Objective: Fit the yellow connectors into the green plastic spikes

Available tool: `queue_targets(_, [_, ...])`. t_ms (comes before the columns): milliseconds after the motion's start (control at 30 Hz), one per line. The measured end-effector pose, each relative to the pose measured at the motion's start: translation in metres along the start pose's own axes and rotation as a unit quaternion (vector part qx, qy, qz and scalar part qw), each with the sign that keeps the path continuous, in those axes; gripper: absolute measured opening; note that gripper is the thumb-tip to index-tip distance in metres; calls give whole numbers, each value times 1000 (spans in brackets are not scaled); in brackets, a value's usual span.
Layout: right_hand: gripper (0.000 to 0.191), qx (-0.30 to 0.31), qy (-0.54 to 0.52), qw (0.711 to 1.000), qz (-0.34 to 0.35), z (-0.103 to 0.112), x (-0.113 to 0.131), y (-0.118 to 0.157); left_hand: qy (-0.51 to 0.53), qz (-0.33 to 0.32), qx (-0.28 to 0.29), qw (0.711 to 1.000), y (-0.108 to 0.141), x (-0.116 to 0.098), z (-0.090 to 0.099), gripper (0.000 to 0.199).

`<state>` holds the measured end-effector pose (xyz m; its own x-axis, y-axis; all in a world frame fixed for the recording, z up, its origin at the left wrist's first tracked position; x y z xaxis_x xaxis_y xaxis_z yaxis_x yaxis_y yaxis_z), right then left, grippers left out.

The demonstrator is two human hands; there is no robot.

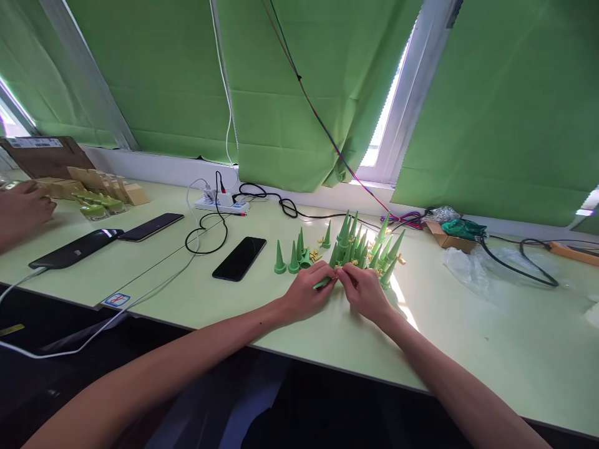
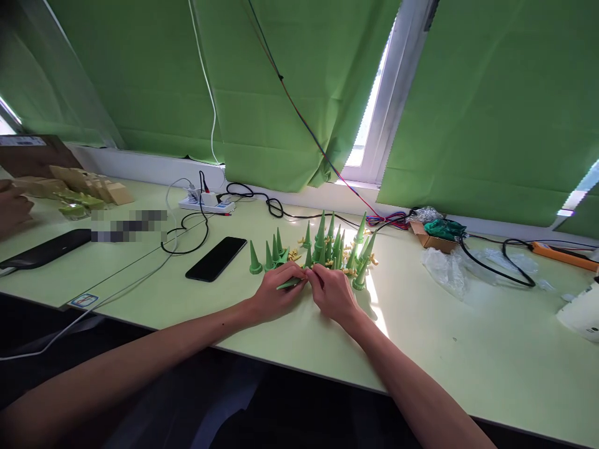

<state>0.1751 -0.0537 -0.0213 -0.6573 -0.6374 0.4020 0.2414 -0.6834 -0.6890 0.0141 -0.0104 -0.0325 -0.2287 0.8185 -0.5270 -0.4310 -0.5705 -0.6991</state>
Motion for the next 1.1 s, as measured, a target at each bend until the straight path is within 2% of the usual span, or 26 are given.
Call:
queue_targets(400, [40, 0, 32, 999, 3, 1, -2, -1, 3, 1, 11, 1000, 0, 3, -3, 6])
queue_targets(733, [33, 17, 10, 1000, -7, 1, -1, -1, 22, -11, -21, 999, -7, -3, -1, 9])
queue_targets(1100, [34, 12, 26, 1000, 1, 3, -2, -1, 56, 15, -13, 998, -8, -2, -2, 5])
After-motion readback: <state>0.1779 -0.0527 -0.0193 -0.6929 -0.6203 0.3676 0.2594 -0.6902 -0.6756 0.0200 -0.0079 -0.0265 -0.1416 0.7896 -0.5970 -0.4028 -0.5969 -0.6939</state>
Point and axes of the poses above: each hand's wrist, its own y-axis away from the middle knuckle, its own z-axis out of the back of the hand, x = y × z, the point moved 1 cm from there along -y, towards the middle knuckle, and after that the axes turned 11 degrees about z, right-handed, at the moved point
